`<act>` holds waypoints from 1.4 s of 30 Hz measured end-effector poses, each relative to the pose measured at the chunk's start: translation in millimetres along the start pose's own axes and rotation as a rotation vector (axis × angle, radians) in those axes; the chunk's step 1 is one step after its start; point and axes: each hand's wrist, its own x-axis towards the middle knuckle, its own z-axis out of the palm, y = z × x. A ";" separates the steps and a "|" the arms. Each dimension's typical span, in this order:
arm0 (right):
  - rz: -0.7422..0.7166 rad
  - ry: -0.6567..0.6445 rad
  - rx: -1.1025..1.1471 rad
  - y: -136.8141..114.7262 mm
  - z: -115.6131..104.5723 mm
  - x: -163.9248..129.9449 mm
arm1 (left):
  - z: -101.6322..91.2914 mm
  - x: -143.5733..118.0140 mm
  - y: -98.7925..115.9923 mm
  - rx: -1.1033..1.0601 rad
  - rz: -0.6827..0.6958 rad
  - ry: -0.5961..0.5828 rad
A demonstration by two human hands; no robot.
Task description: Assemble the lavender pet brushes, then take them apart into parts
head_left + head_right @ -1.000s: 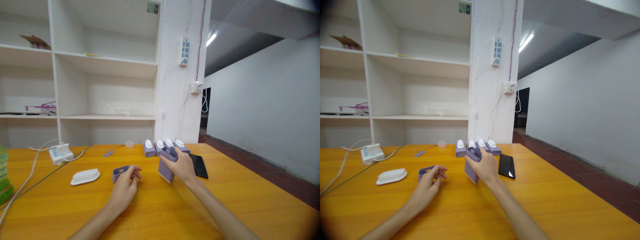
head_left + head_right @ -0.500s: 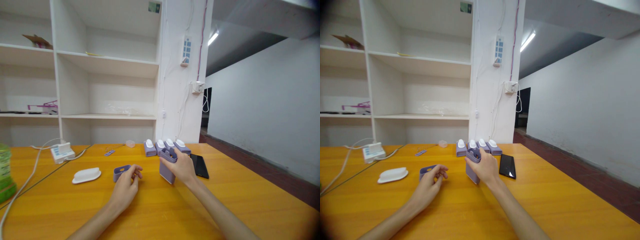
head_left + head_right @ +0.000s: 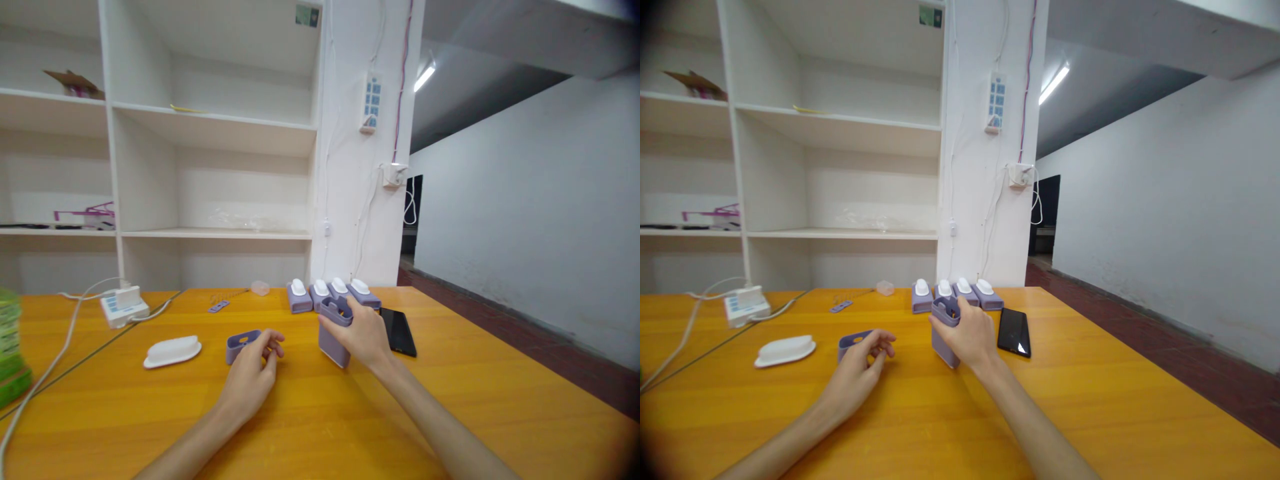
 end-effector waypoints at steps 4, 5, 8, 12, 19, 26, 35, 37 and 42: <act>-0.007 -0.002 -0.013 -0.3 0.4 -0.2 | 0.5 0.0 -1.4 0.002 -0.001 -0.001; -0.008 -0.003 -0.016 -0.3 0.5 -0.2 | 0.6 0.1 -1.8 0.002 -0.001 -0.002; -0.010 -0.004 -0.021 0.3 1.0 0.0 | 0.7 0.6 -2.3 0.000 -0.002 -0.005; -0.007 0.000 -0.032 1.6 2.2 -0.2 | 0.8 0.5 -2.1 0.000 0.000 -0.006; -0.008 0.002 0.000 -0.5 1.8 0.0 | 2.0 0.4 -3.5 -0.015 0.000 0.003; 0.050 0.000 0.132 0.4 0.6 0.1 | 1.1 0.9 -2.5 -0.069 -0.018 0.015; 0.094 -0.188 0.587 -26.9 -3.2 -2.5 | 1.2 8.3 -18.6 -0.301 -0.169 0.064; 0.100 -0.278 0.715 -42.2 -0.3 -12.1 | -1.2 11.8 -23.5 -0.355 -0.220 0.074; 0.135 -0.483 1.022 -76.2 10.6 -42.5 | -6.9 15.1 -21.1 -0.445 -0.239 0.070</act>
